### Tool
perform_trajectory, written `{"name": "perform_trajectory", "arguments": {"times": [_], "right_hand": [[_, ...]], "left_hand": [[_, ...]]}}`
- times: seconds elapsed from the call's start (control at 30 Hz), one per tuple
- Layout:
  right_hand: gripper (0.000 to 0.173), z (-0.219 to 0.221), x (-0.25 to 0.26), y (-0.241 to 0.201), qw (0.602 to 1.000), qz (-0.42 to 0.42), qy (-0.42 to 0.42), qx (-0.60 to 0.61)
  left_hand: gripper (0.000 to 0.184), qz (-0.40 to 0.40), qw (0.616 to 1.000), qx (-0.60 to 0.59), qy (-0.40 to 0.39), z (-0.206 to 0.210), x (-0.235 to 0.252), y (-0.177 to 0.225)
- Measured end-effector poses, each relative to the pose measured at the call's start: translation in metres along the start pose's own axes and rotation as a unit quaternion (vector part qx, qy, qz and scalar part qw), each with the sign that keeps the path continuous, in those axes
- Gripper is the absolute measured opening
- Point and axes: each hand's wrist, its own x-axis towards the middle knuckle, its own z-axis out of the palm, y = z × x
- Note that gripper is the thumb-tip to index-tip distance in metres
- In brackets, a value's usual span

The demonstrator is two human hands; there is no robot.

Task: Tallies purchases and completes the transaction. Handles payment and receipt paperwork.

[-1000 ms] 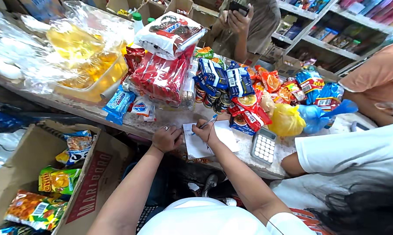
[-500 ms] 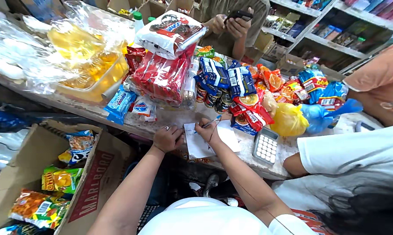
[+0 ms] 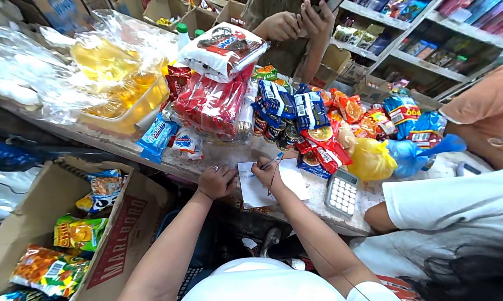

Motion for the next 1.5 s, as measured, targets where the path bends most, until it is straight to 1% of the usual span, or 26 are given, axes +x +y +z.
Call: {"name": "perform_trajectory", "arguments": {"times": [0.13,0.2,0.27,0.37,0.5,0.57,0.7,0.8,0.97,1.07,1.17,1.23,1.37,1.5], "right_hand": [[0.029,-0.005,-0.003,-0.008,0.996,0.075,0.037,0.02],[0.029,-0.005,-0.001,-0.007,0.995,0.092,0.029,0.024],[0.029,-0.003,-0.002,-0.005,0.996,0.079,0.028,0.028],[0.031,-0.001,-0.004,0.002,1.0,0.017,0.023,0.002],[0.032,-0.006,-0.005,0.0,0.999,-0.009,-0.024,-0.048],[0.032,-0.009,-0.007,-0.003,0.998,-0.007,-0.035,-0.053],[0.03,-0.013,-0.003,-0.002,0.999,0.027,-0.022,0.036],[0.029,-0.01,0.003,0.008,0.997,0.026,0.001,0.066],[0.032,-0.006,0.003,0.012,1.0,-0.01,0.003,0.022],[0.032,-0.008,0.004,0.011,1.0,0.003,-0.001,-0.004],[0.032,-0.008,0.004,0.012,1.0,-0.003,0.003,-0.011],[0.031,-0.008,0.005,0.01,1.0,0.008,0.004,-0.007],[0.026,-0.013,0.0,0.001,0.996,0.058,0.028,0.054],[0.033,-0.011,-0.012,-0.002,0.996,0.068,0.048,0.04]], "left_hand": [[0.046,0.0,1.0,0.002,-0.006,-0.002,0.001,0.0],[0.047,0.0,1.0,-0.002,-0.006,-0.002,0.001,0.001],[0.048,-0.003,1.0,-0.009,-0.012,-0.003,0.001,0.001],[0.048,-0.001,1.0,-0.014,-0.019,-0.002,0.0,0.0],[0.049,-0.002,1.0,-0.008,-0.02,-0.001,-0.001,-0.001],[0.049,0.0,1.0,-0.009,-0.019,-0.002,-0.001,-0.001],[0.048,0.004,1.0,-0.008,-0.014,0.0,-0.001,-0.001],[0.048,0.006,1.0,-0.007,-0.013,0.001,-0.002,-0.002],[0.049,0.006,1.0,-0.003,-0.009,0.001,-0.002,-0.002],[0.05,0.007,1.0,-0.003,-0.011,0.001,-0.002,-0.003],[0.048,0.009,1.0,-0.006,-0.011,0.002,-0.001,-0.003],[0.048,0.005,1.0,-0.007,-0.013,0.001,-0.001,-0.002],[0.051,-0.004,1.0,-0.018,-0.025,-0.001,-0.001,-0.001],[0.05,-0.002,1.0,-0.014,-0.021,-0.002,-0.001,-0.001]]}}
